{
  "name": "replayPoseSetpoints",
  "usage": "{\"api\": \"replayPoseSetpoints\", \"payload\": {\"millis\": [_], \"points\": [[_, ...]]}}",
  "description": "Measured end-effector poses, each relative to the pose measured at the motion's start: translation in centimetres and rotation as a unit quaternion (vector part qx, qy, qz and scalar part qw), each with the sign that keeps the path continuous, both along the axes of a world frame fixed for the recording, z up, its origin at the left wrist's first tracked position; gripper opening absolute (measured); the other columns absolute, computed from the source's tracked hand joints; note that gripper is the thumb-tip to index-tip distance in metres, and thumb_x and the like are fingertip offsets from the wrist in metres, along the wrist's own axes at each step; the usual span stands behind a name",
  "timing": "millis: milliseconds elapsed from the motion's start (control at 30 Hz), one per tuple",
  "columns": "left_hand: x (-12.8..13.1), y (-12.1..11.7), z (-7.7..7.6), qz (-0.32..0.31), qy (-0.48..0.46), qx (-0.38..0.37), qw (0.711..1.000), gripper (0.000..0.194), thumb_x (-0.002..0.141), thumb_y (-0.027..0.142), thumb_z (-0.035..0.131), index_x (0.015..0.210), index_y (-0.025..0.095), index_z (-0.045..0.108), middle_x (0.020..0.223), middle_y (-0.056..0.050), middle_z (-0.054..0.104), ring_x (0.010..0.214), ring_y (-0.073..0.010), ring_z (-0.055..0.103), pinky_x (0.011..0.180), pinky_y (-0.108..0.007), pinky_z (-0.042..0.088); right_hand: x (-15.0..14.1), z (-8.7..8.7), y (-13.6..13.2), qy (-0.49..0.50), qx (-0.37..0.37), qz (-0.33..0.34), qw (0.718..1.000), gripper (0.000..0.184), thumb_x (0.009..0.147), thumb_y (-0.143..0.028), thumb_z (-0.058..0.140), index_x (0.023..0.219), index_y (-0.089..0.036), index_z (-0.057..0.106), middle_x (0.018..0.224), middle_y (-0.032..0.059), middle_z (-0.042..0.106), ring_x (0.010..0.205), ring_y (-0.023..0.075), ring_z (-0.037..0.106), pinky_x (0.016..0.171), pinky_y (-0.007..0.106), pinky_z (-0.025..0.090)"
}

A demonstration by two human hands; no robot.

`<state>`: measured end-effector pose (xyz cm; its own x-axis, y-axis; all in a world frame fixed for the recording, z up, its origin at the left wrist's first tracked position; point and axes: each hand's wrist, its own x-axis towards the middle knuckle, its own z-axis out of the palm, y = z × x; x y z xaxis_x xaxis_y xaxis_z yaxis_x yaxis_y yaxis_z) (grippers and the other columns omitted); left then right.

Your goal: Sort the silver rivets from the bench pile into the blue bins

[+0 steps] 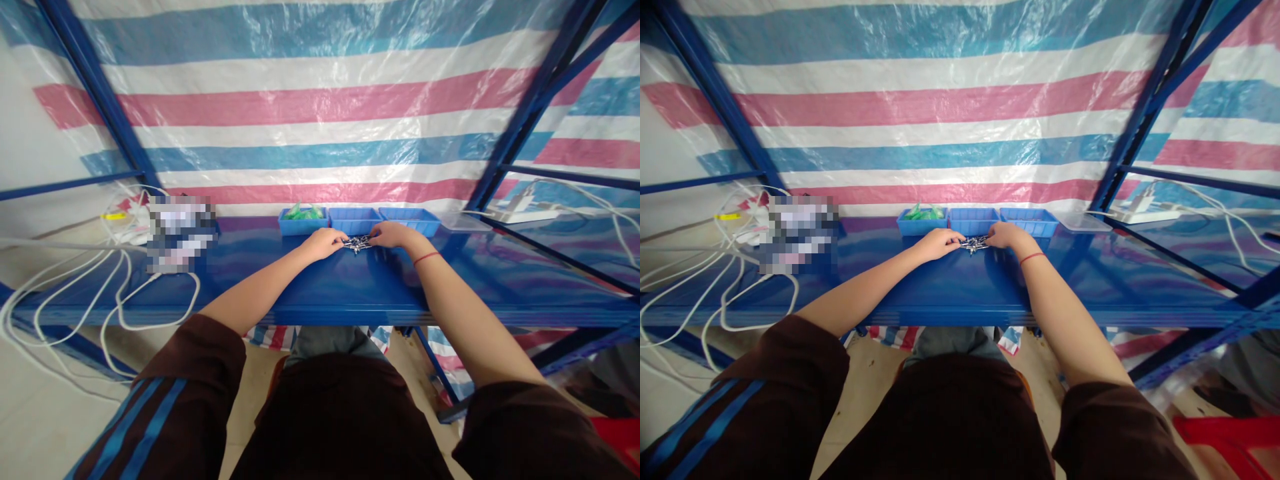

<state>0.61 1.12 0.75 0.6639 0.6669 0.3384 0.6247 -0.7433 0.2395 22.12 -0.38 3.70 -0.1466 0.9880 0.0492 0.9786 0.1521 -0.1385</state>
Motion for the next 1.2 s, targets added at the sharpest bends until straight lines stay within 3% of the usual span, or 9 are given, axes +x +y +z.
{"api": "replayPoseSetpoints", "payload": {"millis": [100,233,433,733,900,1000,1100,1200], "points": [[0.1,0.0,-0.4,-0.006,-0.012,0.019,1.0,0.029,0.084,0.026,0.058,0.11,0.019,0.068,0.098,-0.007,0.071,0.084,-0.018,0.065,0.082,-0.029,0.049,-0.1,-0.7,0.3,-0.011,0.024,0.013,1.0,0.025,0.068,-0.014,0.062,0.089,-0.017,0.074,0.09,0.0117,0.073,0.076,0.0241,0.066,0.066,0.03,0.049],[0.2,-0.1,-0.6,-0.044,-0.015,0.027,0.999,0.039,0.081,0.043,0.062,0.112,0.021,0.068,0.103,-0.008,0.066,0.096,-0.0206,0.063,0.091,-0.032,0.046,-0.1,-1.0,0.6,0.025,0.052,0.064,0.996,0.022,0.065,-0.01,0.062,0.079,-0.02,0.075,0.079,0.0066,0.073,0.068,0.0205,0.065,0.061,0.027,0.047],[0.6,0.0,-0.8,-0.043,-0.022,0.017,0.999,0.033,0.083,0.037,0.062,0.108,0.018,0.07,0.103,-0.01,0.064,0.099,-0.0207,0.06,0.095,-0.032,0.044,-0.6,-0.9,0.5,0.075,0.065,0.077,0.992,0.016,0.06,-0.006,0.063,0.062,-0.02,0.071,0.066,0.004,0.07,0.062,0.0186,0.062,0.057,0.026,0.044],[0.3,-0.3,-0.5,-0.009,-0.071,0.02,0.997,0.04,0.083,0.04,0.061,0.115,0.016,0.064,0.102,-0.008,0.065,0.084,-0.0167,0.062,0.084,-0.03,0.048,-0.8,-0.4,-0.1,0.093,0.1,0.104,0.985,0.012,0.068,-0.01,0.06,0.072,-0.018,0.069,0.074,0.0046,0.07,0.067,0.0171,0.06,0.063,0.026,0.043],[0.5,-0.4,0.0,-0.01,-0.149,0.055,0.987,0.028,0.088,0.036,0.053,0.103,0.017,0.067,0.093,-0.005,0.068,0.076,-0.0149,0.06,0.081,-0.029,0.046,-1.9,0.1,-0.8,0.221,0.17,0.203,0.939,0.011,0.07,-0.015,0.055,0.073,-0.016,0.066,0.073,0.0027,0.067,0.067,0.0151,0.058,0.068,0.027,0.044],[0.6,-0.3,0.3,-0.013,-0.186,0.05,0.981,0.024,0.09,0.029,0.048,0.09,0.016,0.067,0.088,-0.004,0.068,0.08,-0.0154,0.06,0.08,-0.028,0.046,-2.8,0.1,-1.1,0.329,0.187,0.206,0.902,0.013,0.069,-0.021,0.058,0.076,-0.015,0.067,0.075,0.0039,0.067,0.069,0.0154,0.058,0.07,0.03,0.047],[0.6,-0.1,0.4,-0.022,-0.228,0.001,0.974,0.022,0.09,0.028,0.046,0.088,0.016,0.064,0.087,-0.003,0.068,0.08,-0.0144,0.061,0.078,-0.026,0.046,-3.3,0.1,-1.1,0.417,0.177,0.193,0.87,0.021,0.068,-0.029,0.064,0.083,-0.015,0.066,0.078,0.0056,0.069,0.071,0.0165,0.06,0.073,0.033,0.049],[0.7,0.3,0.1,-0.031,-0.26,-0.052,0.964,0.022,0.091,0.028,0.044,0.09,0.015,0.062,0.085,-0.002,0.067,0.075,-0.0123,0.06,0.075,-0.025,0.047,-3.4,0.1,-1.1,0.452,0.149,0.195,0.858,0.026,0.068,-0.036,0.068,0.084,-0.015,0.067,0.081,0.0068,0.07,0.072,0.017,0.062,0.074,0.035,0.05]]}}
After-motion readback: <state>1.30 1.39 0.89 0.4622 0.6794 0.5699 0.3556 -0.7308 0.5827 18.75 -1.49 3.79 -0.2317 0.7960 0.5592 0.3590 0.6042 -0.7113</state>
